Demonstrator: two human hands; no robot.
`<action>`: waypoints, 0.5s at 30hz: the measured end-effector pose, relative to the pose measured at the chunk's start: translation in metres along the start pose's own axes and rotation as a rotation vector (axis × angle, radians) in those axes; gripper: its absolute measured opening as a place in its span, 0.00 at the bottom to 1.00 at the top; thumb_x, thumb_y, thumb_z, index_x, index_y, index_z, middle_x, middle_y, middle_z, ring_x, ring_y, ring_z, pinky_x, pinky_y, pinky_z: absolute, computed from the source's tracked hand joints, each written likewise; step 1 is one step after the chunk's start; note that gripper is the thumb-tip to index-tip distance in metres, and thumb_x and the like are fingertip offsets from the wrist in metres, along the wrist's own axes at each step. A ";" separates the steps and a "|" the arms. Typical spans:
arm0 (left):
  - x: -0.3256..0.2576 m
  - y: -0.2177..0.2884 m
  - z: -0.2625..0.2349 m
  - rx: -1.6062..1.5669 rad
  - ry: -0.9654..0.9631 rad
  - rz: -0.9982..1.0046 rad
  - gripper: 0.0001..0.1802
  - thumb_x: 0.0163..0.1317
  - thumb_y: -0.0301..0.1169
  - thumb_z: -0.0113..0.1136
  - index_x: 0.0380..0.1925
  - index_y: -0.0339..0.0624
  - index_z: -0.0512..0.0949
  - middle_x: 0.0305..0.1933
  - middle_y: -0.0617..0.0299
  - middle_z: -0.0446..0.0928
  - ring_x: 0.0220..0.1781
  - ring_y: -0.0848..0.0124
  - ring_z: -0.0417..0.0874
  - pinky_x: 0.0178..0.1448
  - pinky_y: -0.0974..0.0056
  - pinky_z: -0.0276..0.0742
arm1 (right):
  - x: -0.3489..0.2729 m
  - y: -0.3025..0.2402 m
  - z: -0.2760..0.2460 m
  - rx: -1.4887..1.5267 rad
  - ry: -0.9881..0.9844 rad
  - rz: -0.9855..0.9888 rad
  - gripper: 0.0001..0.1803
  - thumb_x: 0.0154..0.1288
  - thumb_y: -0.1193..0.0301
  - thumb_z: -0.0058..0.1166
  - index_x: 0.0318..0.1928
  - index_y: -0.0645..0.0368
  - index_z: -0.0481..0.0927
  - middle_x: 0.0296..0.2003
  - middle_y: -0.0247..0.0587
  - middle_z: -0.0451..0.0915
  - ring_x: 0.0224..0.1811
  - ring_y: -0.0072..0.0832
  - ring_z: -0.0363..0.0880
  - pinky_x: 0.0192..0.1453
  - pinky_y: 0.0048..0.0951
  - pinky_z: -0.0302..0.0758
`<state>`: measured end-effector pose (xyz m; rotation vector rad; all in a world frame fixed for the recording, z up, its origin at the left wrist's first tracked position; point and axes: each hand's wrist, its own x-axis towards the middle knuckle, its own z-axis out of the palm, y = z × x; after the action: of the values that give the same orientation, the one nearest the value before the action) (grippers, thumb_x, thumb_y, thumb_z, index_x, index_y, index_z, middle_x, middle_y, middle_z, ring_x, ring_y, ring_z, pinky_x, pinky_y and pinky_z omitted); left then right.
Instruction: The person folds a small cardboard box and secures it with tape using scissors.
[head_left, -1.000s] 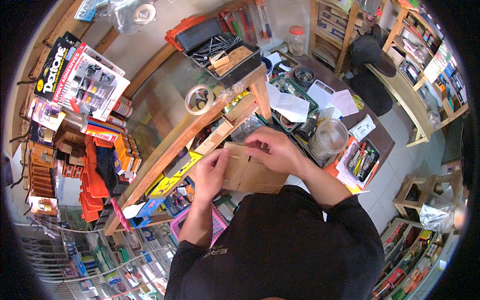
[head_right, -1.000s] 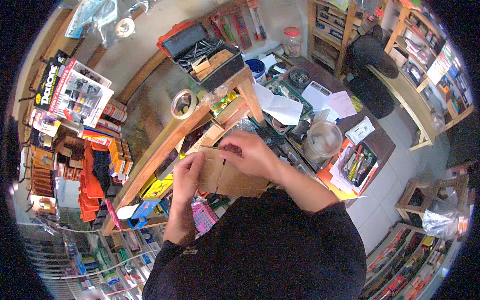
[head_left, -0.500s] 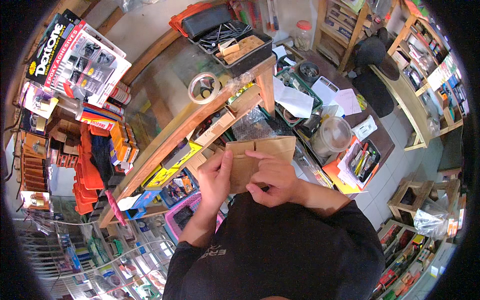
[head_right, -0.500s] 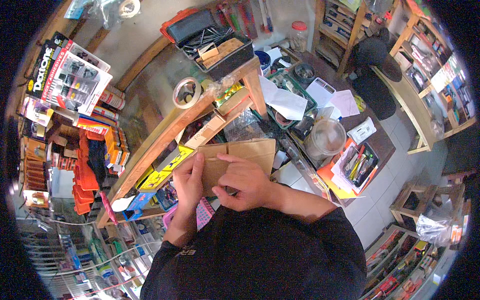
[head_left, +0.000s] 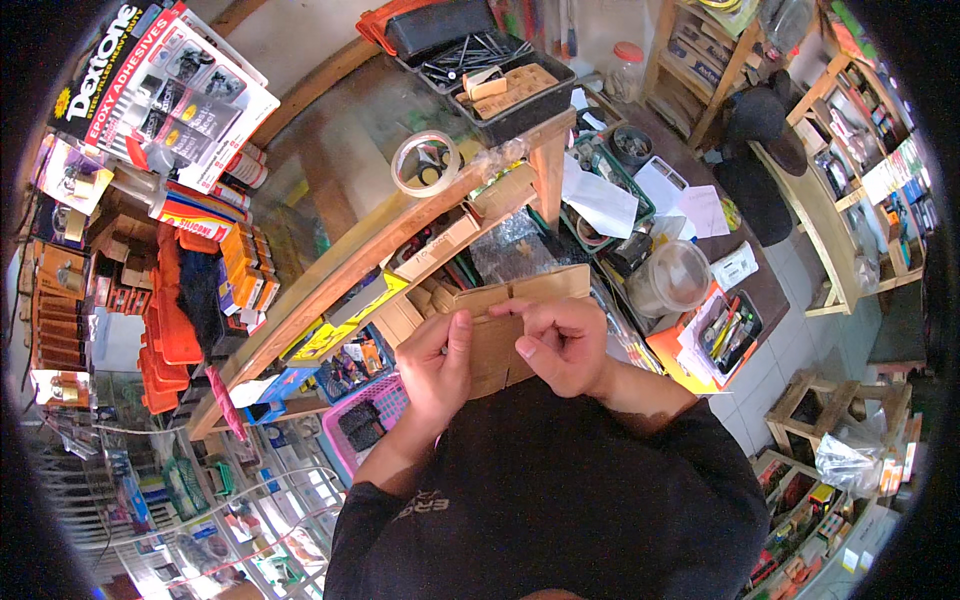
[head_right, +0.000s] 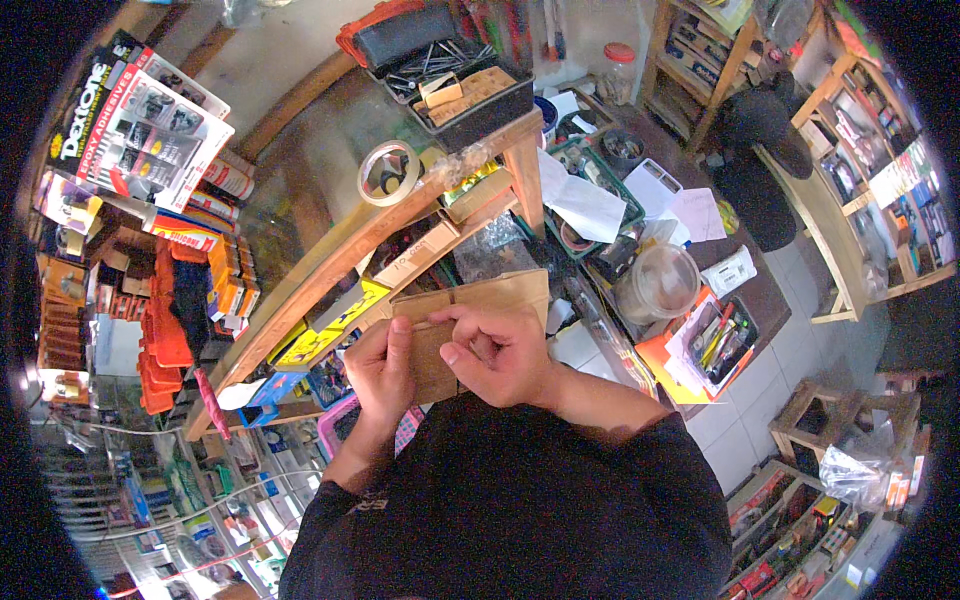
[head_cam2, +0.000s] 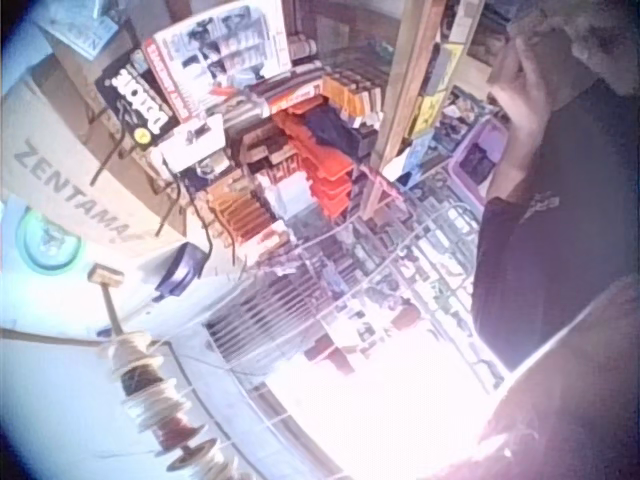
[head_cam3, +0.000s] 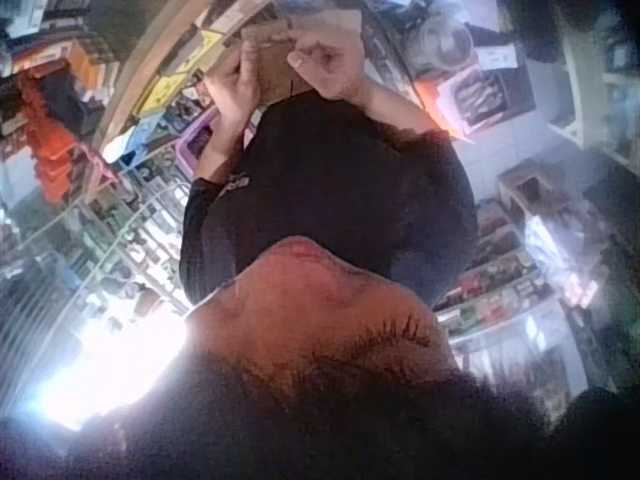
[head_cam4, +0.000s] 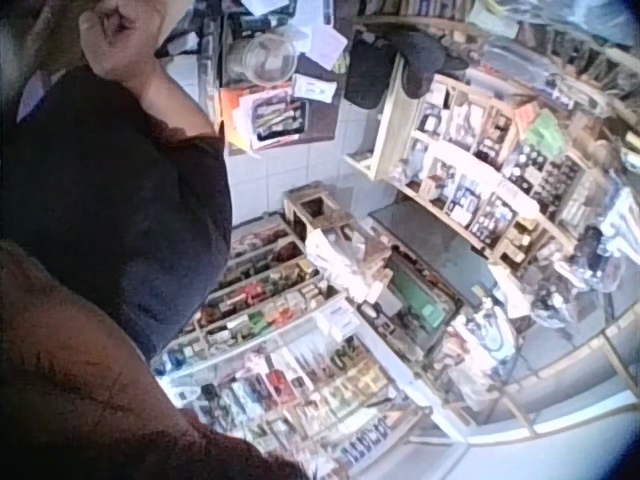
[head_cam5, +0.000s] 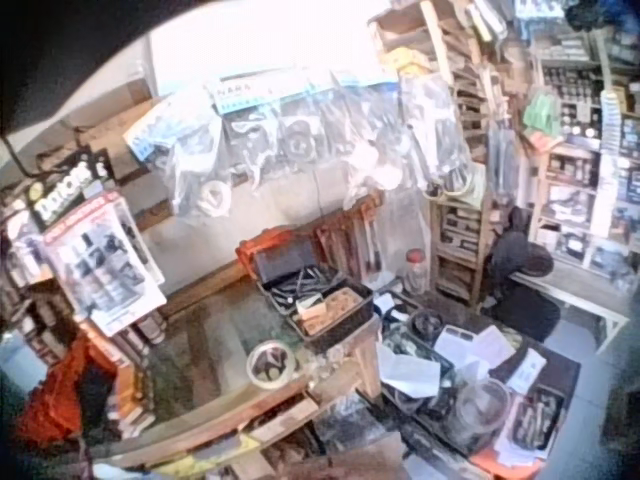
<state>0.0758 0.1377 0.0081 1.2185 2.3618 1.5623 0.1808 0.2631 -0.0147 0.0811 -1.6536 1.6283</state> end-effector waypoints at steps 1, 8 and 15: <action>0.000 0.001 0.001 -0.007 0.003 0.002 0.16 0.64 0.33 0.54 0.24 0.30 0.75 0.17 0.54 0.69 0.19 0.68 0.68 0.25 0.65 0.65 | 0.001 0.000 0.000 -0.003 0.004 -0.016 0.09 0.56 0.76 0.55 0.21 0.58 0.71 0.12 0.27 0.64 0.14 0.14 0.57 0.45 0.35 0.77; 0.002 0.000 0.010 -0.111 -0.039 -0.080 0.17 0.66 0.34 0.53 0.24 0.29 0.75 0.17 0.57 0.69 0.20 0.72 0.67 0.26 0.65 0.65 | -0.004 -0.003 -0.004 0.079 0.061 -0.014 0.10 0.59 0.76 0.50 0.21 0.61 0.69 0.14 0.32 0.63 0.17 0.21 0.62 0.38 0.41 0.77; 0.005 0.005 0.020 0.026 -0.002 -0.070 0.15 0.65 0.31 0.53 0.24 0.29 0.75 0.18 0.55 0.70 0.20 0.72 0.69 0.26 0.65 0.66 | 0.004 -0.009 -0.019 -0.621 0.077 -0.169 0.07 0.51 0.74 0.60 0.30 0.58 0.75 0.23 0.39 0.71 0.24 0.33 0.70 0.32 0.34 0.69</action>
<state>0.0842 0.1562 0.0041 1.1292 2.4034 1.5131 0.1921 0.2801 -0.0084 -0.1506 -1.9582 0.9300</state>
